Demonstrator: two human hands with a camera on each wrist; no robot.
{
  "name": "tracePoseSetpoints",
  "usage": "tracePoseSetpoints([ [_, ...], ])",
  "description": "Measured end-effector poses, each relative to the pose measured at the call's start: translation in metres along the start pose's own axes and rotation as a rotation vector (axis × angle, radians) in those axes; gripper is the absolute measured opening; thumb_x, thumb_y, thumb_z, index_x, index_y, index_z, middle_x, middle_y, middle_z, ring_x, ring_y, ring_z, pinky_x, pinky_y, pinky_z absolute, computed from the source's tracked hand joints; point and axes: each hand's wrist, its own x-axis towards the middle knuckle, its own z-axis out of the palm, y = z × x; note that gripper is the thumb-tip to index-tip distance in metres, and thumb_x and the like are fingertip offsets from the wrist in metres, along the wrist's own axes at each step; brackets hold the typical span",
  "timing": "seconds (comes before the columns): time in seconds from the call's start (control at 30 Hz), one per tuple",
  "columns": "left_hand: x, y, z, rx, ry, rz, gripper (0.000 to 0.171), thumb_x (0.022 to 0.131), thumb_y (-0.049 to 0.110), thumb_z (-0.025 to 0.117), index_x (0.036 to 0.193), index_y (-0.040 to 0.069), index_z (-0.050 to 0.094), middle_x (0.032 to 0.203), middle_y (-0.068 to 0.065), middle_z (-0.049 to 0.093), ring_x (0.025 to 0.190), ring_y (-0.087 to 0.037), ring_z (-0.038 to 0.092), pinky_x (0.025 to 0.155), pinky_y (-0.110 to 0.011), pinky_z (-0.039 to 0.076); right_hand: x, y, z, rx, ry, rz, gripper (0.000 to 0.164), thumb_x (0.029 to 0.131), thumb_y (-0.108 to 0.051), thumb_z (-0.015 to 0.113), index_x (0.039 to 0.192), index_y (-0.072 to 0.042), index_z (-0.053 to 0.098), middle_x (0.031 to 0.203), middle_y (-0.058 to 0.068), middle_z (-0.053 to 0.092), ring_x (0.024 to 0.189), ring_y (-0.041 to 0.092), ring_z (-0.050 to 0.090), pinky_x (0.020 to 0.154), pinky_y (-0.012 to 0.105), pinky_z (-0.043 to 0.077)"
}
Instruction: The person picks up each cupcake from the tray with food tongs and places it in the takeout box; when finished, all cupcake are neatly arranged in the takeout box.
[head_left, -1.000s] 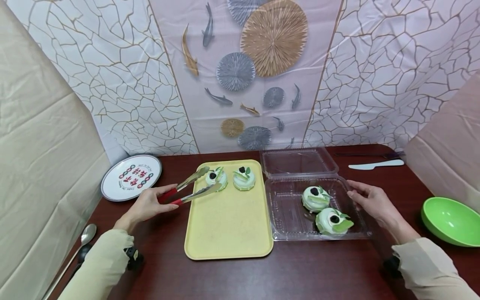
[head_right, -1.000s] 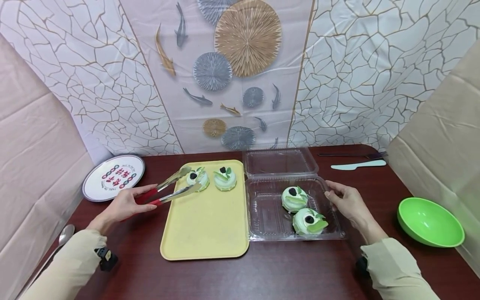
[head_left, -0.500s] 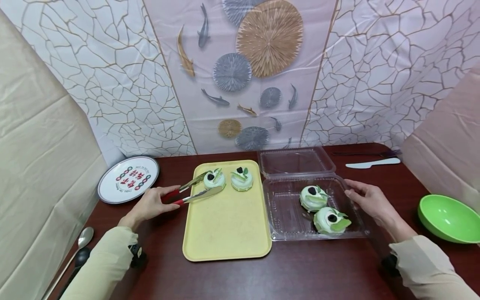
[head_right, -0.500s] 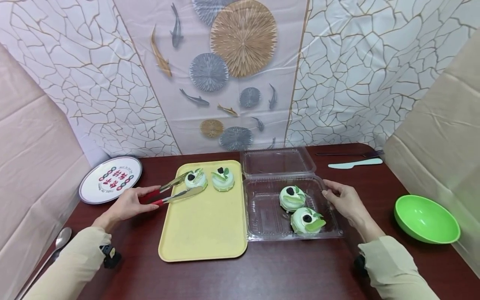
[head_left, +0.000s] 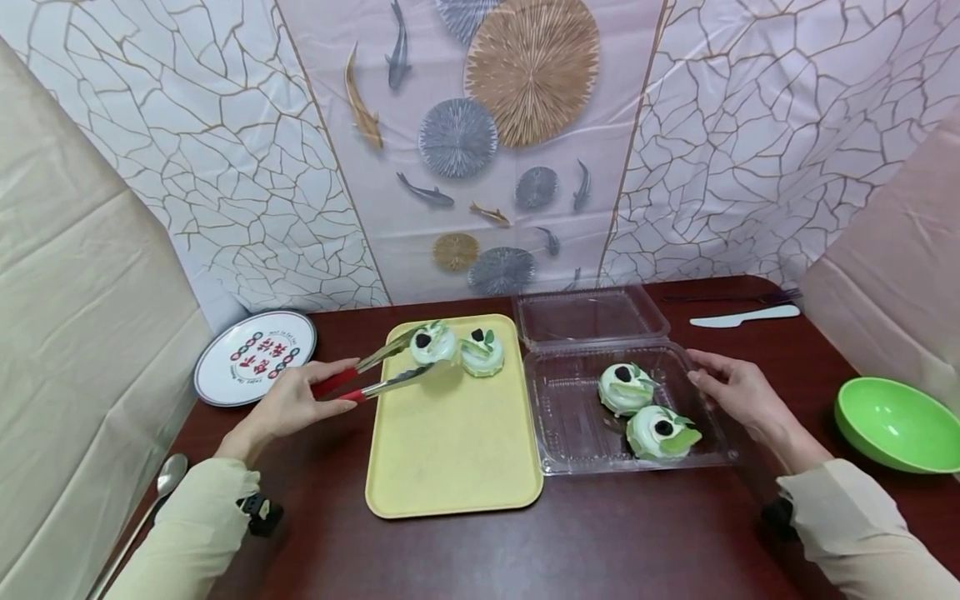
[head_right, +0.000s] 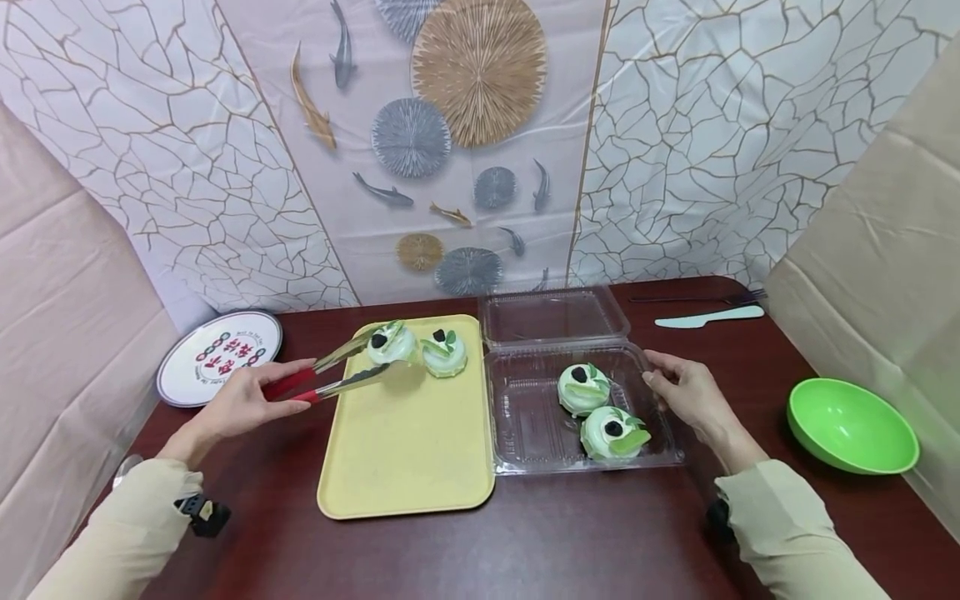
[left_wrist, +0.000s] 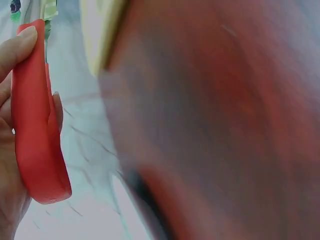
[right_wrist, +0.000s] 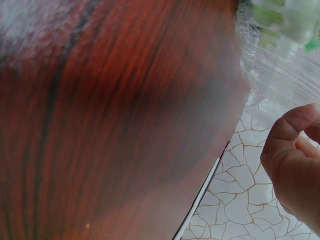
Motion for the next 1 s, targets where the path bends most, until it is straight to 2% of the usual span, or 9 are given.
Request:
tracePoseSetpoints([
  [0.07, 0.008, 0.014, 0.001, -0.003, -0.022, 0.053, 0.057, 0.076, 0.019, 0.083, 0.13, 0.012, 0.065, 0.116, -0.012, 0.07, 0.099, -0.019, 0.063, 0.08, -0.024, 0.05, 0.0, 0.0, -0.001, 0.004, 0.002, -0.001, 0.051, 0.103, -0.013, 0.045, 0.147, 0.011, 0.032, 0.075, -0.005, 0.053, 0.06, 0.007, 0.048, 0.057, 0.025, 0.045],
  [0.13, 0.017, 0.029, 0.006, -0.001, -0.047, 0.141, 0.057, 0.076, 0.02, 0.084, 0.129, 0.013, 0.066, 0.115, -0.009, 0.072, 0.098, -0.017, 0.064, 0.08, -0.025, 0.05, 0.001, -0.001, -0.001, 0.005, 0.002, -0.002, 0.052, 0.103, -0.013, 0.045, 0.147, 0.011, 0.032, 0.075, -0.005, 0.052, 0.06, 0.007, 0.048, 0.057, 0.025, 0.045],
  [0.23, 0.032, 0.048, 0.018, -0.009, -0.096, 0.275, 0.056, 0.075, 0.021, 0.084, 0.128, 0.013, 0.067, 0.115, -0.005, 0.073, 0.097, -0.015, 0.065, 0.08, -0.026, 0.05, 0.001, -0.002, -0.001, -0.002, 0.005, -0.006, 0.052, 0.103, -0.013, 0.046, 0.147, 0.011, 0.032, 0.077, -0.004, 0.051, 0.06, 0.007, 0.048, 0.057, 0.025, 0.044],
  [0.3, 0.042, 0.06, 0.028, -0.025, -0.146, 0.33, 0.056, 0.076, 0.022, 0.083, 0.129, 0.012, 0.066, 0.117, -0.003, 0.072, 0.099, -0.015, 0.065, 0.08, -0.027, 0.05, 0.001, -0.003, 0.0, -0.008, 0.008, -0.009, 0.051, 0.103, -0.013, 0.046, 0.147, 0.011, 0.033, 0.077, -0.003, 0.051, 0.06, 0.007, 0.048, 0.057, 0.025, 0.044],
  [0.5, 0.07, 0.091, 0.051, -0.029, -0.311, 0.385, 0.056, 0.08, 0.025, 0.08, 0.132, 0.012, 0.063, 0.122, -0.004, 0.07, 0.108, -0.019, 0.063, 0.089, -0.03, 0.048, 0.001, -0.003, 0.001, -0.009, 0.008, 0.004, 0.051, 0.103, -0.013, 0.046, 0.147, 0.01, 0.033, 0.079, -0.002, 0.051, 0.06, 0.007, 0.048, 0.057, 0.025, 0.044],
  [0.57, 0.078, 0.099, 0.057, -0.017, -0.354, 0.408, 0.056, 0.081, 0.025, 0.079, 0.133, 0.011, 0.062, 0.125, -0.005, 0.069, 0.104, -0.019, 0.064, 0.087, -0.03, 0.047, 0.001, -0.003, 0.001, -0.007, 0.005, 0.011, 0.051, 0.103, -0.013, 0.046, 0.147, 0.01, 0.033, 0.08, -0.001, 0.051, 0.06, 0.007, 0.048, 0.057, 0.025, 0.044],
  [0.8, 0.103, 0.115, 0.071, -0.004, -0.439, 0.504, 0.054, 0.08, 0.026, 0.079, 0.13, 0.009, 0.065, 0.122, -0.004, 0.07, 0.105, -0.011, 0.064, 0.089, -0.024, 0.049, 0.0, -0.001, 0.001, 0.001, 0.005, 0.023, 0.051, 0.103, -0.013, 0.046, 0.147, 0.01, 0.033, 0.08, 0.0, 0.053, 0.06, 0.008, 0.048, 0.057, 0.025, 0.044],
  [0.9, 0.11, 0.12, 0.074, -0.033, -0.491, 0.485, 0.053, 0.081, 0.023, 0.078, 0.13, 0.009, 0.064, 0.121, -0.005, 0.071, 0.094, -0.005, 0.06, 0.083, -0.019, 0.046, 0.0, 0.0, 0.001, 0.002, 0.004, 0.026, 0.052, 0.103, -0.013, 0.046, 0.147, 0.01, 0.033, 0.081, 0.0, 0.052, 0.061, 0.008, 0.048, 0.058, 0.025, 0.044],
  [1.0, 0.116, 0.125, 0.075, -0.04, -0.534, 0.449, 0.054, 0.081, 0.022, 0.078, 0.131, 0.01, 0.063, 0.12, -0.005, 0.071, 0.076, -0.003, 0.048, 0.074, -0.016, 0.041, 0.0, 0.0, 0.001, -0.002, 0.004, 0.028, 0.051, 0.103, -0.013, 0.046, 0.147, 0.009, 0.033, 0.082, 0.001, 0.051, 0.061, 0.008, 0.048, 0.058, 0.025, 0.044],
])
